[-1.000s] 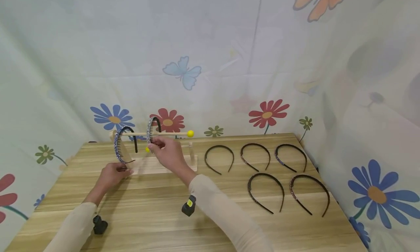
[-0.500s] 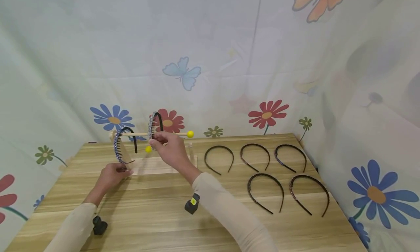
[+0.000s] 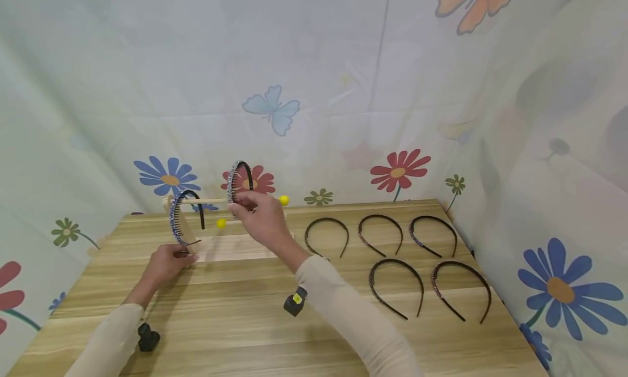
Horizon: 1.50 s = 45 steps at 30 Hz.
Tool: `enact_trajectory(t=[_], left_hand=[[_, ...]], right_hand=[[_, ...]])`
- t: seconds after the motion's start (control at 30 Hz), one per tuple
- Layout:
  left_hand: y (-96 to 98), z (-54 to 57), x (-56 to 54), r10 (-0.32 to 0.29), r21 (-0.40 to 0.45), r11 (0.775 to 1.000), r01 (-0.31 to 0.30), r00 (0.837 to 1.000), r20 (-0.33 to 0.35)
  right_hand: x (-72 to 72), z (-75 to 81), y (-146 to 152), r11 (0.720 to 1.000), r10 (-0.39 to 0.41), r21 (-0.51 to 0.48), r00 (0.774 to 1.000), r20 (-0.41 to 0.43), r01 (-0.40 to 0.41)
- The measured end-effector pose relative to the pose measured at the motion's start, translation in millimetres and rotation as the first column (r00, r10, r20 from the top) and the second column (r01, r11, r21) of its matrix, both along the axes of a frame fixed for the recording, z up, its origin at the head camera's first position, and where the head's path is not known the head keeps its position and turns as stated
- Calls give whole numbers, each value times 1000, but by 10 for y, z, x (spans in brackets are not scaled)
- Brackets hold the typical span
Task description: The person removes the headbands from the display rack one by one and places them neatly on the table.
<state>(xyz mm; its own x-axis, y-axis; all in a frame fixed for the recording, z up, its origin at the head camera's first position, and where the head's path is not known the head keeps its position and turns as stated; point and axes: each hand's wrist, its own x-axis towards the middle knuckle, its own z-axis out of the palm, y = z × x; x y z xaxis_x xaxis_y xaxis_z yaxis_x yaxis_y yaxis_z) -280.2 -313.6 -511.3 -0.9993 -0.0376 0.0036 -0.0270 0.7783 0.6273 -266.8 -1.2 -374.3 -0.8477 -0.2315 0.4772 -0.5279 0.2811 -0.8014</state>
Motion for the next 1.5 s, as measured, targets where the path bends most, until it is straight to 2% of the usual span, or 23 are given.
enact_trajectory(t=[0.27, 0.53, 0.9, 1.2, 1.5], left_hand=[[-15, -20, -15, -13, -12, 1000, 13, 1000, -17], [-6, -9, -6, -18, -9, 1000, 18, 999, -36], [-3, 2, 7, -22, -5, 1000, 22, 999, -32], [4, -6, -1, -19, -6, 1000, 19, 1000, -16], [-13, -12, -14, -25, -13, 1000, 25, 999, -19]], right_hand=[[-38, 31, 140, 1000, -19, -12, 997, -79, 18], [-107, 1, 311, 998, -59, -6, 993, -98, 58], [-131, 6, 552, 992, -124, 3, 991, -51, 124], [-59, 28, 725, 986, -164, 23, 986, -32, 165], [10, -62, 876, 986, -167, 9, 986, -10, 168]])
